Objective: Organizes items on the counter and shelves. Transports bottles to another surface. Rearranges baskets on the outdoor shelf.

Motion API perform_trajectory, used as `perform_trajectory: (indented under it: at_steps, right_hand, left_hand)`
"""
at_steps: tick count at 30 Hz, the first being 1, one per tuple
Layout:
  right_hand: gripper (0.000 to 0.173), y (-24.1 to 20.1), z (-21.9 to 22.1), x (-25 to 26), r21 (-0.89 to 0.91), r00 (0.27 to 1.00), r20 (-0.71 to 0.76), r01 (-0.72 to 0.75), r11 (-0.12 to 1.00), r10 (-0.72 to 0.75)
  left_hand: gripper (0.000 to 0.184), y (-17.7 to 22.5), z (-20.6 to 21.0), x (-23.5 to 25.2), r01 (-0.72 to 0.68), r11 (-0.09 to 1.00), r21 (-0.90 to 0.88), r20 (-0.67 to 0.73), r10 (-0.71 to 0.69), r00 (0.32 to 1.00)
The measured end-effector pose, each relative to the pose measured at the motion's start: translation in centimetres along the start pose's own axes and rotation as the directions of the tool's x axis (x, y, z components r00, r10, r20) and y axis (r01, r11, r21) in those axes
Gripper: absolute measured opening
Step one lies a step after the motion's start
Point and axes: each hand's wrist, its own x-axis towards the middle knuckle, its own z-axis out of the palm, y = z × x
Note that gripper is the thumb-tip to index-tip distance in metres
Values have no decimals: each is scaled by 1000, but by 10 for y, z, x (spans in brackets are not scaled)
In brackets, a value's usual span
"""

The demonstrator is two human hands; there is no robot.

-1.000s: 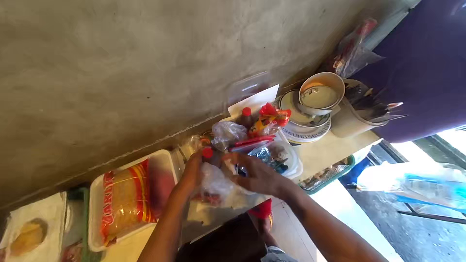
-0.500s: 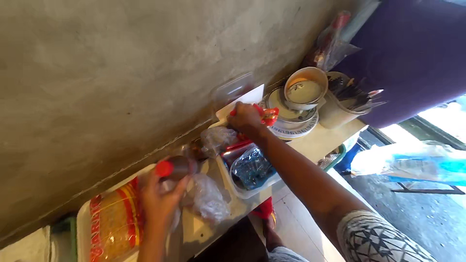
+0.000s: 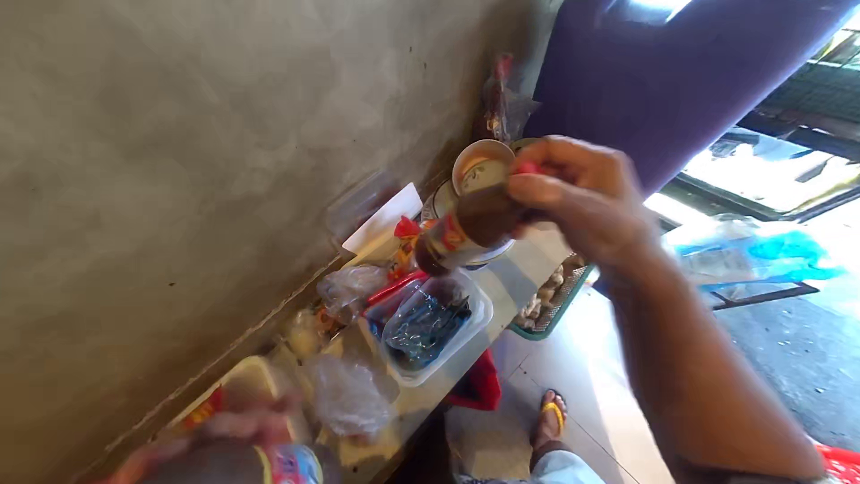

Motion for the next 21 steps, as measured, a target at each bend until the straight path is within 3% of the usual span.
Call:
perform_trajectory:
  at_steps: [3,6,9,10,13,14,15,18,21]
  right_hand:
    - [19,-4,-104,-47,188,998,-5,-68,980,70]
    - [26,34,-203,-101,586,967,-168,-60,808,193]
    - [38,62,-267,-142,742,839,-374,15,671,395]
    - [41,75,-287,-154,773,806,-382,11,634,452]
    - [26,115,-340,-180,850,818,-285,-25,527,499]
    - [28,121,-354,-182,845,812,-266,-64,532,520]
    - [32,125,-369,-183,836,806,-245,-106,539,538]
    - [29,140,-420,-195,769,853,-192,-177,614,486]
    - [32,140,-469,-201,602,869,-302,-146,785,393]
  left_hand:
    - [63,-22,72,-10,249,910,-330,47,-248,968]
    - [64,-58,142,-20,412,726,-551,66,-454,889]
    - [65,-102,225,-23,496,543,-678,4,-672,741]
    - [65,-118,251,-21,530,450,-718,43,-732,680]
    - [65,-175,322,-11,625,95,-775,301,-813,498]
    - [67,-194,344,-11,647,-17,-762,410,-787,462]
    - [67,-206,370,-11,677,-57,-734,442,-797,411]
    - [64,-213,447,-17,797,-33,-604,407,-872,272]
    - [63,-230,492,-7,880,-42,-472,463,-862,207]
